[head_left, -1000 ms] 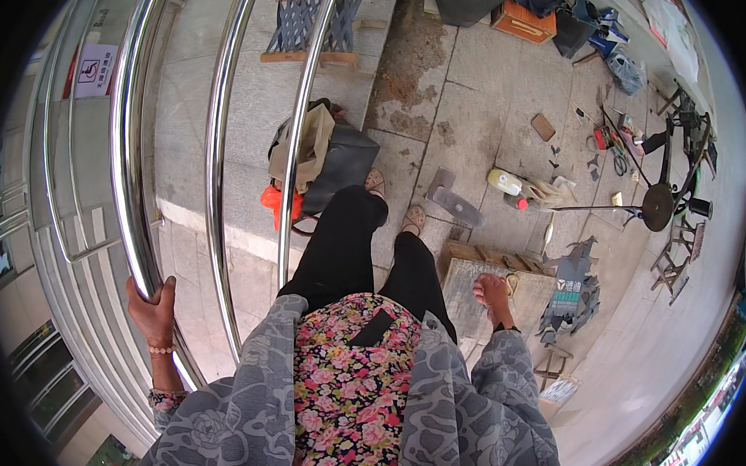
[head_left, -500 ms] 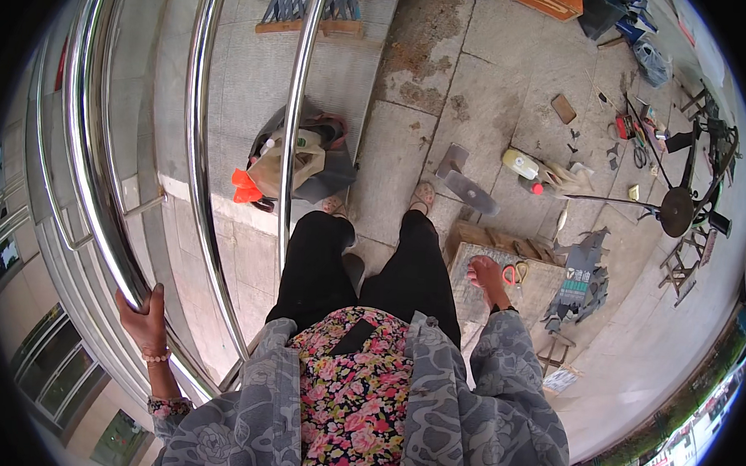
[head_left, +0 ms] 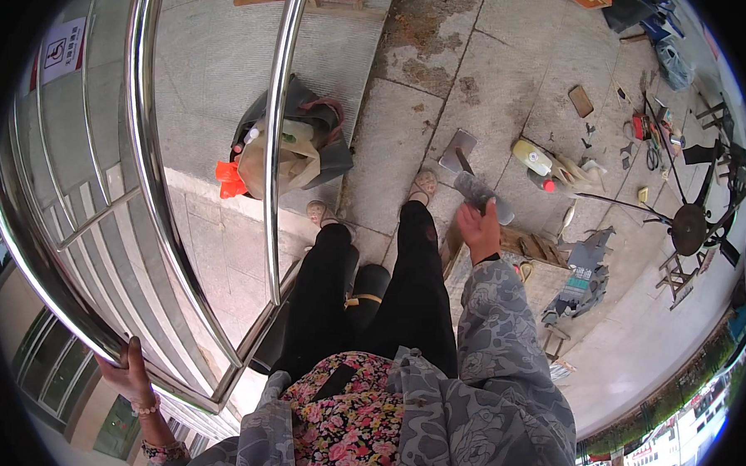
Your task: Sort and organize various cut-out shoe sole components and clear the workspace.
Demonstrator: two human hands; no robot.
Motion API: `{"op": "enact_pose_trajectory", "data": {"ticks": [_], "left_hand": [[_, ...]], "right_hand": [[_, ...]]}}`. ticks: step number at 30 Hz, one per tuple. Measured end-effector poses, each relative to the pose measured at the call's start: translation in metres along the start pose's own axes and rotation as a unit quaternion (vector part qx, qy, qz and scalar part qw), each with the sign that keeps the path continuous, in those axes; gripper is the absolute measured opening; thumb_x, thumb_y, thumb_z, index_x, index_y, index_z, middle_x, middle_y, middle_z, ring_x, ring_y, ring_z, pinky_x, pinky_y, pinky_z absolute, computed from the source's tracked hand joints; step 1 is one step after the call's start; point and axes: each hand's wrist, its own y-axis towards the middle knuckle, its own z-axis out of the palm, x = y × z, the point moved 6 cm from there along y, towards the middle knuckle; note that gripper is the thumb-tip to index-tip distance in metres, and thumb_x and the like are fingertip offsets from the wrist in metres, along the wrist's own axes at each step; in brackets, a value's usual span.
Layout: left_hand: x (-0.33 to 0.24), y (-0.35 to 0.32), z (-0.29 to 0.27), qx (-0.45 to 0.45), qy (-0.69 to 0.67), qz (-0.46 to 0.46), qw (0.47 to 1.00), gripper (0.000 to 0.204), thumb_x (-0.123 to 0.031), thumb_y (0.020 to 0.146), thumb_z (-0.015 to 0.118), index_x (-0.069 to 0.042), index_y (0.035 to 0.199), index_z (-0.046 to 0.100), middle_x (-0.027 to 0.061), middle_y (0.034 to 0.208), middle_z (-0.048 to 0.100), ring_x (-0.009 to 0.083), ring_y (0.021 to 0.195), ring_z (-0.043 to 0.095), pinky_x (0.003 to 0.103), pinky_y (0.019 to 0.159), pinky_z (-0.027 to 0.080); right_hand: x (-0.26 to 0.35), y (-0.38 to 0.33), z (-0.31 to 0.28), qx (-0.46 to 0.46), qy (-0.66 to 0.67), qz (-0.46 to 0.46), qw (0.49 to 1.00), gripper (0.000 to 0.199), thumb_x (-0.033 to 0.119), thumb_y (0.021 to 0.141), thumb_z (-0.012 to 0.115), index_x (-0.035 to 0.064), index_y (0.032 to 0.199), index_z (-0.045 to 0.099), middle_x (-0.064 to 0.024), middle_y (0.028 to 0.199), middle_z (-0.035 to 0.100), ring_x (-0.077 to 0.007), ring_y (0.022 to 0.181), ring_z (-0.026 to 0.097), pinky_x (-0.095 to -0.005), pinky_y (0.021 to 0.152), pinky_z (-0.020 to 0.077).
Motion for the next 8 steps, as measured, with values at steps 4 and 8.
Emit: {"op": "enact_pose_trajectory", "data": {"ticks": [4,8], "left_hand": [[0.014,0.0,-0.005,-0.039,-0.045,-0.006,0.998,0.06,-0.003,0.08,0.069,0.008,0.132,0.042,0.0021,0.085,0.054,0.007,0.071,0.045,0.02,0.063,0.039],[0.032,0.002,-0.017,0.019,0.055,-0.113,0.992,0.064,-0.004,0.08,0.067,0.007,0.136,0.04,0.0151,0.111,0.06,0.0157,0.093,0.058,0.023,0.08,0.047]], "right_hand": [[0.007,0.026,0.024,0.106,0.225,-0.057,0.967,0.055,0.048,0.091,0.057,0.0013,0.119,0.049,-0.0157,0.12,0.055,-0.0331,0.116,0.052,-0.0491,0.102,0.0412],[0.004,0.019,0.039,0.082,0.252,-0.102,0.959,0.052,0.047,0.09,0.059,0.0054,0.119,0.05,-0.0133,0.121,0.056,-0.032,0.115,0.053,-0.0492,0.102,0.0419]]}}
